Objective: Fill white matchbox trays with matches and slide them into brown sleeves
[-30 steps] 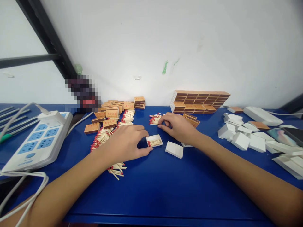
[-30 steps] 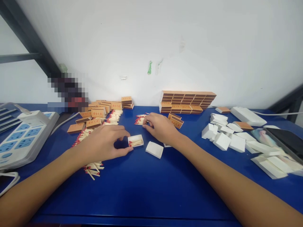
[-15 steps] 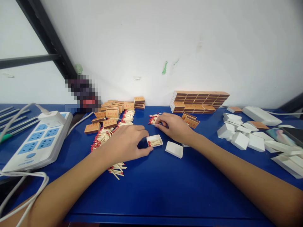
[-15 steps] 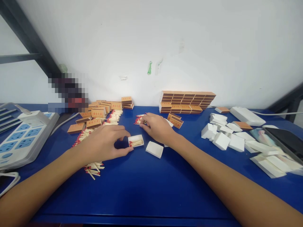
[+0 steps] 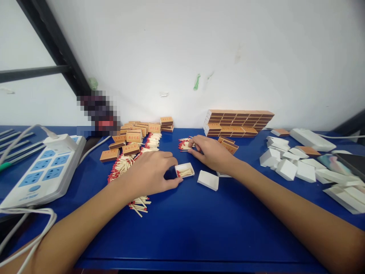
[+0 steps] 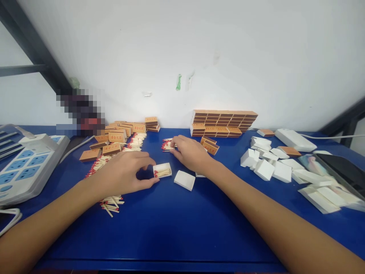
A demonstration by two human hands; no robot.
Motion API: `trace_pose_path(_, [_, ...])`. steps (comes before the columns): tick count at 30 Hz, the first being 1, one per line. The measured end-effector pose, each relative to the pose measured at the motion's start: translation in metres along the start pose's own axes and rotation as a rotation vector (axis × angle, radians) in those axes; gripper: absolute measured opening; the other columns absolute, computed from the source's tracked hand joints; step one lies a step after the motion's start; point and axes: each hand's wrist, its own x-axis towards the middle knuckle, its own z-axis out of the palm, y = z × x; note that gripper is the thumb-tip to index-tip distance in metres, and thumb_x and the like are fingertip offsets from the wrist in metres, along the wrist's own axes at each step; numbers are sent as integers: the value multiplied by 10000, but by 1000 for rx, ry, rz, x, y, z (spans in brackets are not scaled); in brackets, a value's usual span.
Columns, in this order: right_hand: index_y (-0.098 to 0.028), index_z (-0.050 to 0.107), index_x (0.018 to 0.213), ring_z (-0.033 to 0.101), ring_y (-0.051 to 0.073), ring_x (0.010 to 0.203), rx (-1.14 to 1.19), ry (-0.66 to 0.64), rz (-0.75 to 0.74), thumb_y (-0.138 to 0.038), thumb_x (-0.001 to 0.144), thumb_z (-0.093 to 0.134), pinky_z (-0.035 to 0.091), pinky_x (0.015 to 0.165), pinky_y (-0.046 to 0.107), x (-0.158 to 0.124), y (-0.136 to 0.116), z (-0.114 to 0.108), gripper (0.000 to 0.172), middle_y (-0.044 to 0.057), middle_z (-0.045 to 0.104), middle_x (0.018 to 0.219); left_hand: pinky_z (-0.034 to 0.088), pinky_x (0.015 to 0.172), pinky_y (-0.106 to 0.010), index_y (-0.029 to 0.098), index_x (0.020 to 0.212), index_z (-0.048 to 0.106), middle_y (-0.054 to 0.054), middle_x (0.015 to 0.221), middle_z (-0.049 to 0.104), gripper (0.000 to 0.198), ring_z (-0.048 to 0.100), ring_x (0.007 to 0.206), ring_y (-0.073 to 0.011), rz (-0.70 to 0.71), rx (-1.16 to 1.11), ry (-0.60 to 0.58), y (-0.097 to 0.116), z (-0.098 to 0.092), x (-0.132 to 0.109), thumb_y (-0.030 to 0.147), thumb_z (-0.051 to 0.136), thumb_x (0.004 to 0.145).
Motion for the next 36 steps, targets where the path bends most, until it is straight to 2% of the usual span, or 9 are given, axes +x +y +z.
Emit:
trace_pose_path(6, [-205, 608, 941, 540, 179, 758, 20, -8, -13, -181, 1010, 602, 384, 699, 302, 0, -3, -1, 74, 40, 615, 921, 450, 696, -350, 206, 1034, 774, -24, 906, 717, 269, 672, 805, -211, 9, -10, -1, 0, 1, 1, 446, 710, 931])
trace_pose_path(13, [-210, 600, 914, 520, 168, 729, 41, -13, -3, -182, 1005, 600, 364, 680, 298, -4, -7, -4, 96, 28, 604, 890, 416, 682, -340, 210, 1029, 769, -24, 903, 717, 270, 664, 808, -210, 9, -11, 1, -1, 1, 0, 456, 702, 939])
trace_pose_path(25, [-202, 614, 911, 561, 185, 783, 30, -171, 32, -209, 1032, 569, 379, 692, 303, -6, -4, -15, 128, 50, 648, 923, 406, 677, -338, 208, 1011, 768, -22, 899, 711, 262, 657, 797, -205, 12, -6, 0, -2, 2, 1, 450, 702, 938])
trace_pose_path(32, [-196, 624, 975, 547, 187, 791, 34, -125, 11, -246, 1029, 608, 383, 704, 302, -5, -5, -14, 75, 51, 631, 941, 412, 682, -339, 214, 1041, 776, -19, 908, 708, 276, 662, 810, -209, -2, -14, -14, -2, 1, 0, 460, 703, 937])
trace_pose_path(36, [-195, 634, 937, 559, 190, 801, 41, -153, 6, -230, 1043, 571, 391, 715, 301, -4, 0, -12, 128, 59, 640, 943, 413, 678, -336, 214, 1038, 776, -18, 896, 704, 271, 660, 798, -205, 2, -12, -13, -1, 2, 1, 455, 698, 942])
